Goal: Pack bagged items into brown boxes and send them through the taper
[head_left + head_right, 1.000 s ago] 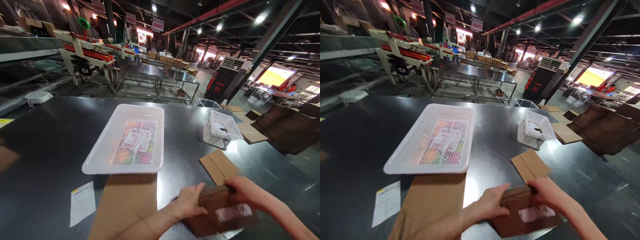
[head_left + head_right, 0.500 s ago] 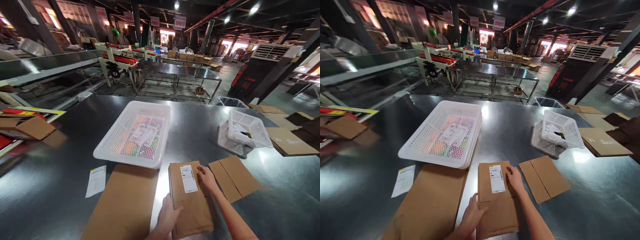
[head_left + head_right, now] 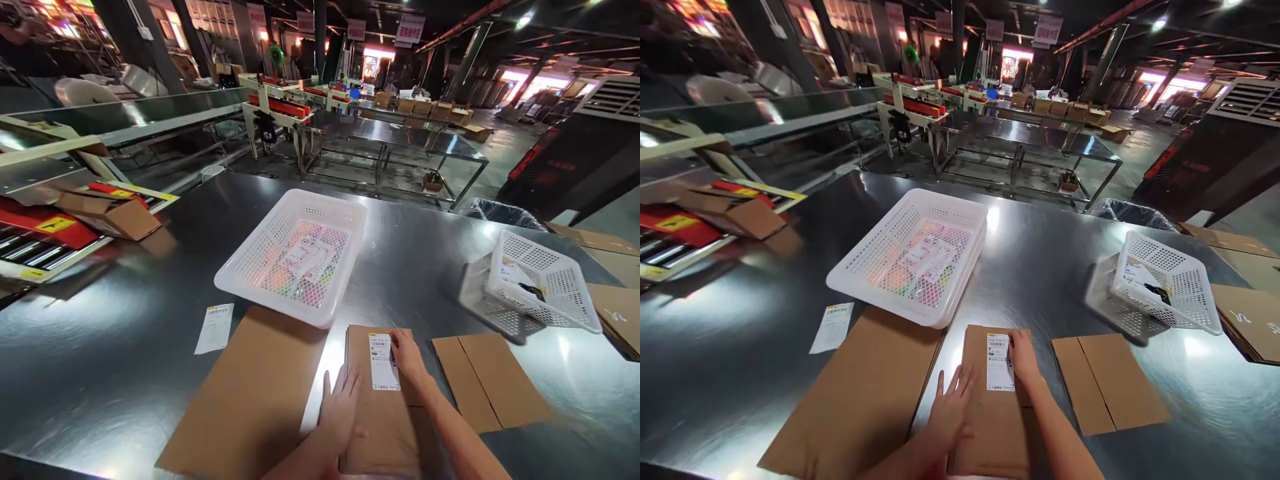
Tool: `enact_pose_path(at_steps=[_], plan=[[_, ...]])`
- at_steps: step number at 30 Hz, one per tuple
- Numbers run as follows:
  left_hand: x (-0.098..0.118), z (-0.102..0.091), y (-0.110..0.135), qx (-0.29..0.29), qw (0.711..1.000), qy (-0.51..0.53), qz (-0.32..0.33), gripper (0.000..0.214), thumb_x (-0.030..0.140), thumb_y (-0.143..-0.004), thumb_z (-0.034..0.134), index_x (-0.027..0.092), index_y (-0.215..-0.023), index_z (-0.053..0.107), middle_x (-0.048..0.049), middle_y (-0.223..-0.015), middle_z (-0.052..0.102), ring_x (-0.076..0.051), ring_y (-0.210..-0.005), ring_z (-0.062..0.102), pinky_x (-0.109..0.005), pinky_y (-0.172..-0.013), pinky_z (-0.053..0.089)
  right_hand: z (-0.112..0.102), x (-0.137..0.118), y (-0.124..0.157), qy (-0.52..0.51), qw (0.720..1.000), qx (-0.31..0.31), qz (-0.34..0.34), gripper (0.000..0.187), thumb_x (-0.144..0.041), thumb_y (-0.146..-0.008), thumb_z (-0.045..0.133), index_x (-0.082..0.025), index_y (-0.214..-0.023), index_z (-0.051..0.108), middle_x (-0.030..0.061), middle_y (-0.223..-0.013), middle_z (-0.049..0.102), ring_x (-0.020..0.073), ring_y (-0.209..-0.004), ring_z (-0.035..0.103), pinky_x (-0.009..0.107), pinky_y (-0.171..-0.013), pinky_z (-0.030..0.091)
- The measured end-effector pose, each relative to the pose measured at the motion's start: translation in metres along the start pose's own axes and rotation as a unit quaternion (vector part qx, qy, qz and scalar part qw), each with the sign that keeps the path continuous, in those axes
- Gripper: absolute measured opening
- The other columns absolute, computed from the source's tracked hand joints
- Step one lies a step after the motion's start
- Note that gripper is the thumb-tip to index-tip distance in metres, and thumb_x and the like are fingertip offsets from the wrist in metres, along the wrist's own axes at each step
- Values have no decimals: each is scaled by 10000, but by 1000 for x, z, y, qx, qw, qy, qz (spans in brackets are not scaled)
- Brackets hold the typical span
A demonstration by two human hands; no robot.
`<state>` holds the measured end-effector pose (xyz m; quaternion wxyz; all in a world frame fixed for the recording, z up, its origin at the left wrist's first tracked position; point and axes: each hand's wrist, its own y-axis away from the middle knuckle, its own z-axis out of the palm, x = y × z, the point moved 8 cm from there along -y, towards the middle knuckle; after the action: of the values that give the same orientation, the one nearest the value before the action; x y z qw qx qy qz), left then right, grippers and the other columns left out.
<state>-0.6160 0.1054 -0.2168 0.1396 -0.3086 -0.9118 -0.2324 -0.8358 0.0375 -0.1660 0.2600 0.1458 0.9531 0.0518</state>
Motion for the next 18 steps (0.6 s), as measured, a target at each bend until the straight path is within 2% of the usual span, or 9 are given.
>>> enact_pose_path(at_steps=[5,7,10,13,15,18], plan=[[1,0,-2,7,999,30,16,1078,588,-853,809,279,-1713,235,-64,-1771,170,-382,-1657,169,-736,-1339,83,-3,7,-6,22,1000,3,0,213,-115,-883,471,-207,-944,653,92,-1048,716,225,-999,680,316,-870,525],[0,3,-4,14,999,31,15,1151,586,-807,861,274,-1715,225,-83,-1770,191,-406,-1651,179,-744,-1338,76,-6,11,-9,30,1000,5,2,213,-111,-855,491,-214,-959,645,79,-1023,703,229,-1002,676,322,-884,537],[-1,8,-8,25,999,24,19,1279,528,-715,955,274,-1721,207,-110,-1767,212,-439,-1642,179,-729,-1346,82,-8,14,-9,43,999,1,-1,318,-127,-881,499,-205,-1148,652,99,-1121,692,240,-1065,681,337,-934,545],[3,10,-10,23,999,13,21,1263,527,-720,955,262,-1717,227,-116,-1765,216,-422,-1643,194,-689,-1361,76,-6,11,-3,62,998,-15,-15,399,-130,-949,441,-161,-1288,649,165,-1235,672,274,-1107,679,359,-935,538],[7,6,-9,20,1000,9,18,1224,552,-741,936,241,-1710,255,-119,-1762,224,-416,-1642,207,-692,-1361,68,-4,8,2,73,997,-27,-24,394,-117,-974,396,-143,-1236,688,185,-1231,680,290,-1082,685,366,-904,534],[12,0,-7,14,1000,-12,11,1229,548,-724,952,212,-1699,284,-136,-1753,234,-431,-1636,224,-719,-1354,75,-6,6,4,80,995,-36,-36,394,-126,-1011,357,-177,-1113,734,163,-1237,698,273,-1082,692,345,-904,527]])
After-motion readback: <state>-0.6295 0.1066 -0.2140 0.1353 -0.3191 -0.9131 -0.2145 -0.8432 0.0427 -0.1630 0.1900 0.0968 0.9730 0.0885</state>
